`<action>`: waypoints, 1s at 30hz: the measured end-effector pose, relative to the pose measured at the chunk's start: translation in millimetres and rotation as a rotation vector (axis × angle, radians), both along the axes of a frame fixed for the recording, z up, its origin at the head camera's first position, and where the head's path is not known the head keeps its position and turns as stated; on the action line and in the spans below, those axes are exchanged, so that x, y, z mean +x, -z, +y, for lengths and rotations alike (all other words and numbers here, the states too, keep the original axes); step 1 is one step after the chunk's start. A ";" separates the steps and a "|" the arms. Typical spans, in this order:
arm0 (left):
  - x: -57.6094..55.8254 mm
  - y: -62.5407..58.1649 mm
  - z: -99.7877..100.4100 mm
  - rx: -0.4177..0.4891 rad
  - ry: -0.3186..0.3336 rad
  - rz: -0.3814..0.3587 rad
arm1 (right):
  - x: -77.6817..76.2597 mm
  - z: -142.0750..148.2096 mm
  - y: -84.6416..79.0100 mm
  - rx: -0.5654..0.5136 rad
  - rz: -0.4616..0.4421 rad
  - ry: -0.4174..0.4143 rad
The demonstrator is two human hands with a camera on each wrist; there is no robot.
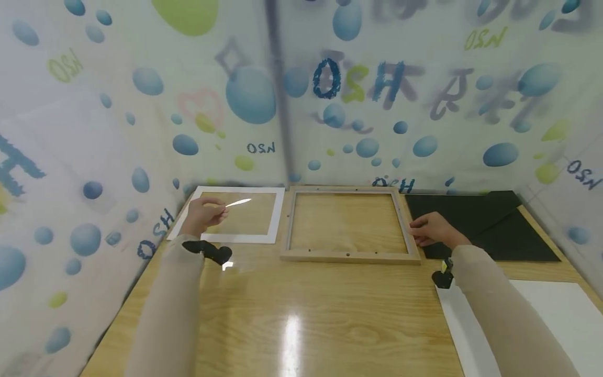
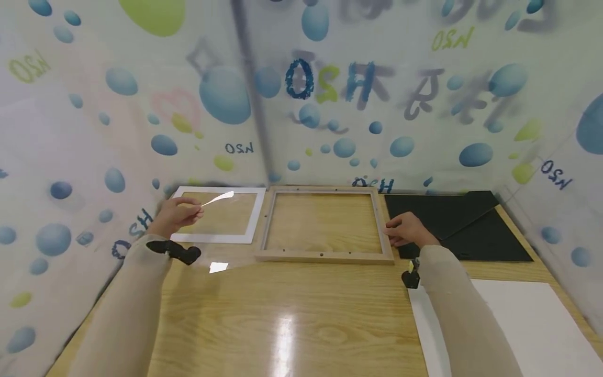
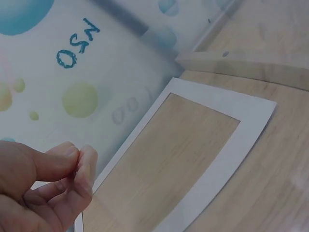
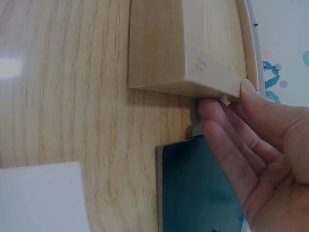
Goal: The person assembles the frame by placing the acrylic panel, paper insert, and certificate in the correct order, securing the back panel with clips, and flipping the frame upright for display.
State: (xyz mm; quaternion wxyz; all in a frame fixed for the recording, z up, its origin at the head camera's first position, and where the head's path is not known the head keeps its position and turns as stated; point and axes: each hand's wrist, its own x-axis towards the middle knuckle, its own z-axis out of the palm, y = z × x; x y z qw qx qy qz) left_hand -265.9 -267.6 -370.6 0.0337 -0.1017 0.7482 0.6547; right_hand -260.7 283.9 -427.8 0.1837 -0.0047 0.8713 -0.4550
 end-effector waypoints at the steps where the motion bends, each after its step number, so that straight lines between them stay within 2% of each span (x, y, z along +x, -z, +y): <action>1: -1.9 -0.1 3.8 -0.001 -0.005 -0.009 | 0.9 0.0 -0.7 -0.003 0.003 -0.001; 9: -16.8 -1.5 38.5 0.020 -0.028 -0.022 | 2.4 2.6 0.6 0.011 0.021 0.020; 15: -27.3 -2.7 58.2 -0.020 -0.028 -0.029 | 0.5 0.6 1.2 0.009 0.029 0.037; 22: -38.7 -2.4 78.2 -0.013 0.001 0.025 | -0.2 -2.2 2.2 0.033 0.029 0.060; 30: -56.2 1.9 103.0 -0.043 0.048 0.014 | -0.6 -1.0 8.3 0.051 0.031 0.075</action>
